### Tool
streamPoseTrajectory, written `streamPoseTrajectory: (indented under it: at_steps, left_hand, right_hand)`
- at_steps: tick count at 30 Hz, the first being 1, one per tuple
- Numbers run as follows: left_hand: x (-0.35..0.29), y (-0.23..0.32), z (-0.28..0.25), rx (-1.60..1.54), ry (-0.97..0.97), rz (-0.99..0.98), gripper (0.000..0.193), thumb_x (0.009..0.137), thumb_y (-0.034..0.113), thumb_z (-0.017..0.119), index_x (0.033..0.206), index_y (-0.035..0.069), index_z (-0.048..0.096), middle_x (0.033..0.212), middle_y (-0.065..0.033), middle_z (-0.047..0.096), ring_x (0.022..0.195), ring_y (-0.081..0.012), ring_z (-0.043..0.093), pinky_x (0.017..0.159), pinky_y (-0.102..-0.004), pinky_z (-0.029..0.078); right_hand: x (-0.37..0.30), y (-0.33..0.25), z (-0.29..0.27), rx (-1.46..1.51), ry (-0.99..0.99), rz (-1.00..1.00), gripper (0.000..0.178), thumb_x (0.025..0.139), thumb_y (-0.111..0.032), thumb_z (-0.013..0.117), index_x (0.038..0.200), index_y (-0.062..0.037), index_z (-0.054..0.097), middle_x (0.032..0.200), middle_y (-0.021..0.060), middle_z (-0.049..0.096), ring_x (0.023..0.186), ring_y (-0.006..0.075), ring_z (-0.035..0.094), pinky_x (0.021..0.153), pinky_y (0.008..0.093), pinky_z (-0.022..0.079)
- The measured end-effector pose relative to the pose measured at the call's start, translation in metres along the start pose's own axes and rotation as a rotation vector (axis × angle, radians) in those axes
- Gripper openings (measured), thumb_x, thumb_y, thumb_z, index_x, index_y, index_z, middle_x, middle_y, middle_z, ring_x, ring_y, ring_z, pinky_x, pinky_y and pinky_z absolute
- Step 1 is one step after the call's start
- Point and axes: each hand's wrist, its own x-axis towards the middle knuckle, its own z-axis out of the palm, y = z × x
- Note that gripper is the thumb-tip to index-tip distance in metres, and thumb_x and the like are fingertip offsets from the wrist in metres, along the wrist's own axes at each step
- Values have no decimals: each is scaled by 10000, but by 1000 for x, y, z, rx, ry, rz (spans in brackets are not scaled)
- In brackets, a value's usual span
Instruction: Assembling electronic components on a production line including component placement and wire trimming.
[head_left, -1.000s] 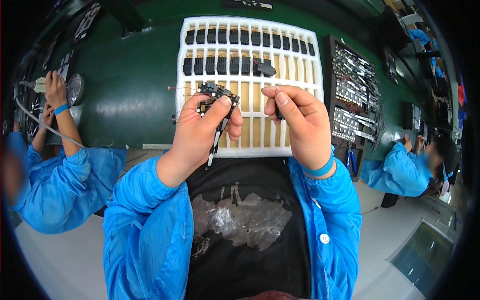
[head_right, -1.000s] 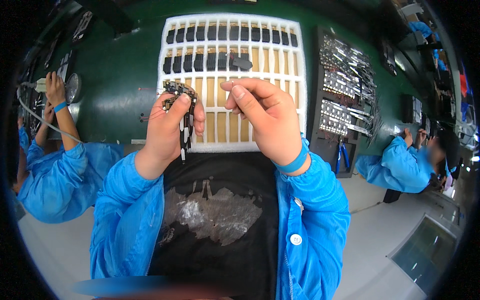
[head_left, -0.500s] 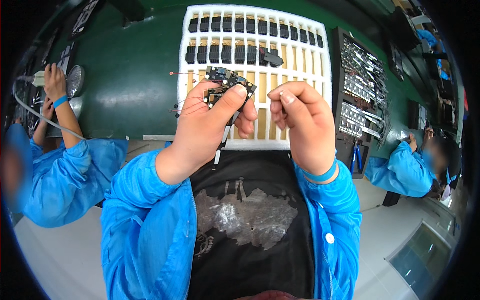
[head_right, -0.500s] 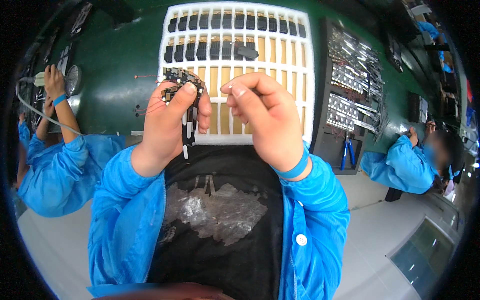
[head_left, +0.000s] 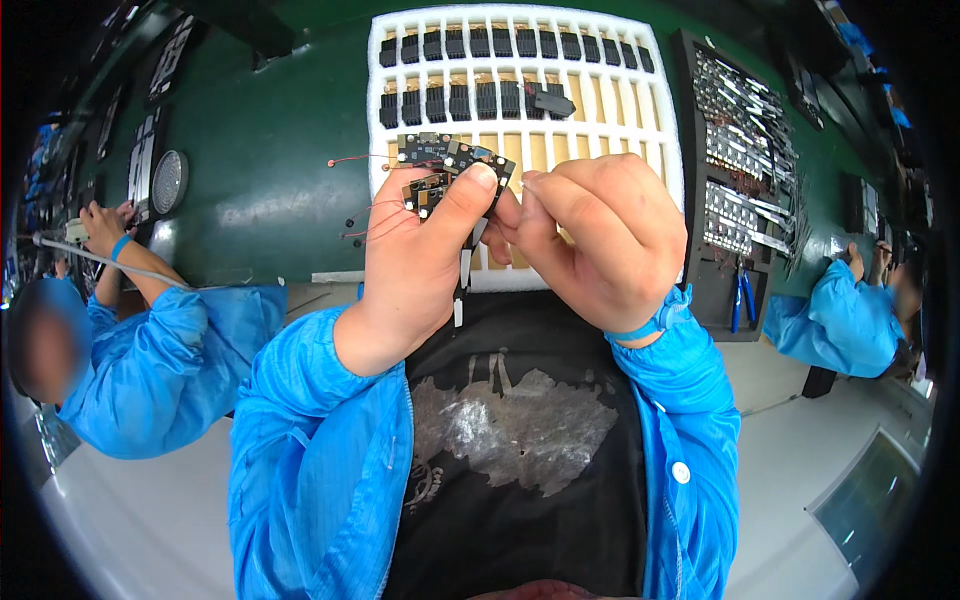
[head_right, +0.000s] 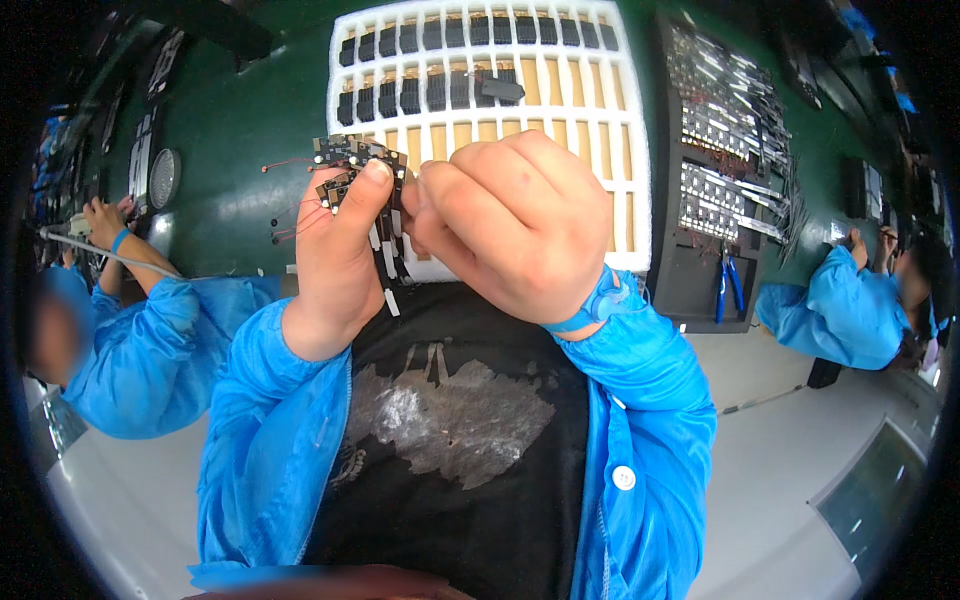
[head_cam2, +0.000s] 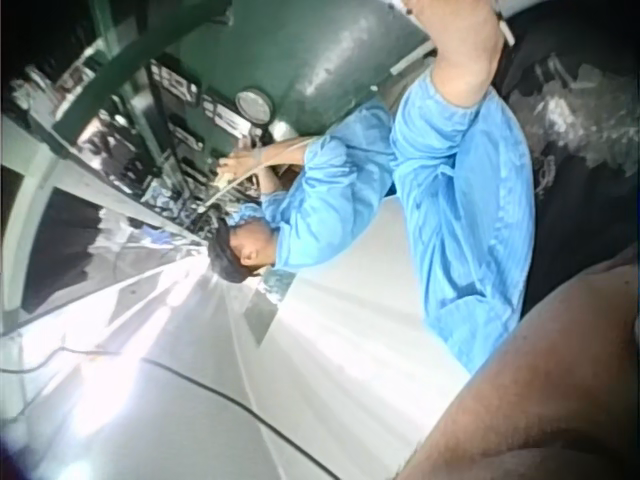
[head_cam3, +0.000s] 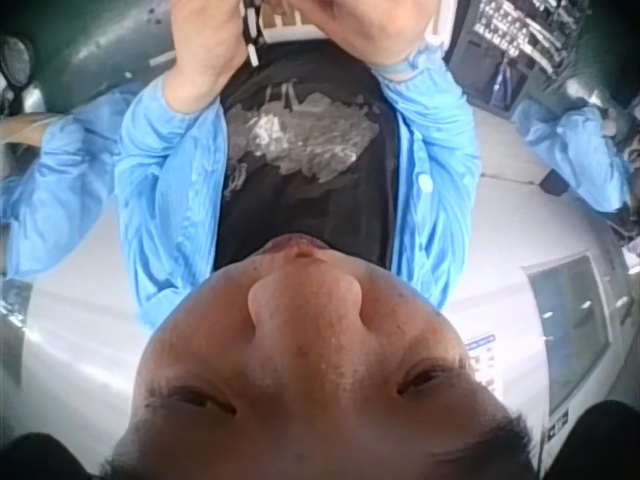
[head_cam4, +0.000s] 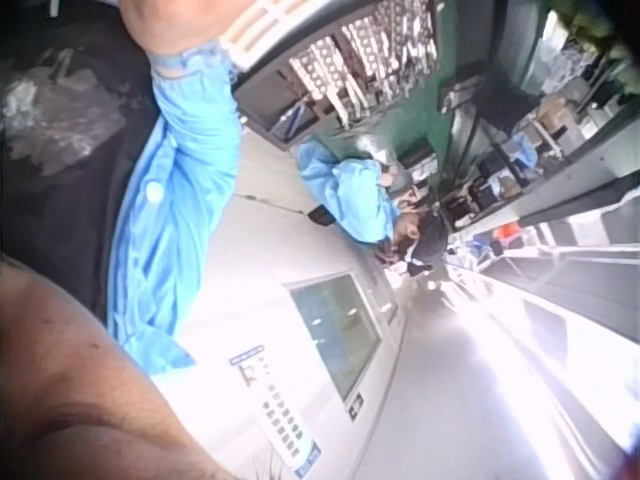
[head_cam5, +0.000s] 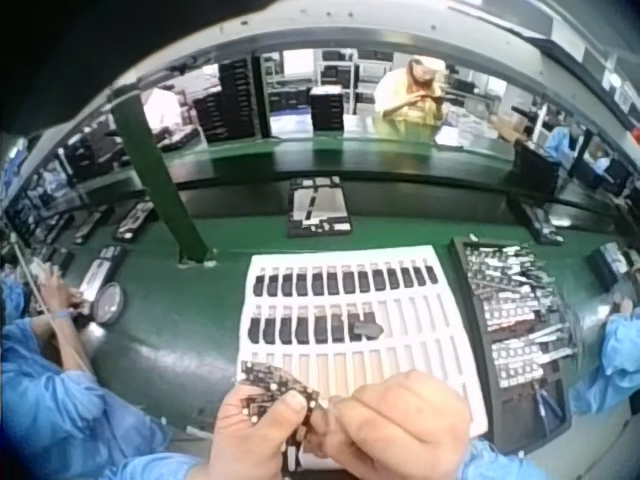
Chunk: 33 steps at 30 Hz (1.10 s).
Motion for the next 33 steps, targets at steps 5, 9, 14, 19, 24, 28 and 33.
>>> streamPoseTrajectory:
  at_steps: [5,9,14,19,24,28,33]
  left_hand:
    - [-2,-2,1,-5,23,-2,118,983,130,616,953,18,640,792,-70,679,648,-134,620,562,-284,493]
    - [-6,-2,0,9,-6,11,119,987,132,616,949,23,645,780,-63,672,646,-124,611,568,-273,487]
    - [-5,-4,-4,9,-2,2,128,988,136,616,941,20,644,767,-60,671,644,-124,608,573,-269,485]
    - [-5,-4,-6,4,-43,7,129,990,133,612,938,19,641,761,-61,670,643,-126,606,579,-271,485]
    - [-5,1,-7,53,-82,19,151,990,141,612,924,13,656,765,-57,676,651,-125,610,583,-272,485]
    - [-6,0,-6,83,-66,-1,170,988,152,618,908,9,664,760,-55,675,653,-124,616,584,-268,490]
    - [-6,-2,-7,158,-4,31,179,977,147,633,879,2,670,745,-54,675,647,-123,625,588,-263,504]
  right_hand:
    - [-3,-3,3,45,0,40,261,610,0,777,846,-49,677,760,37,606,643,216,574,555,317,463]
    - [-3,-10,-1,126,-55,172,203,659,-11,771,835,-56,680,764,46,629,665,231,598,583,329,479]
    - [-4,-12,0,280,-114,323,136,717,-17,752,828,-57,685,773,64,662,698,244,630,623,339,494]
    - [-5,-15,-1,362,-122,403,83,769,-19,732,831,-48,684,766,70,672,709,240,644,648,332,498]
    - [2,-20,-7,408,-184,497,59,788,-8,711,824,-35,673,764,74,673,706,238,648,635,329,498]
    - [1,-21,-6,444,-186,567,61,780,-4,706,810,-28,658,759,80,664,695,246,644,622,331,498]
    - [-2,-21,-4,346,-188,523,86,746,-10,717,802,-34,656,737,83,640,664,247,629,598,332,488]
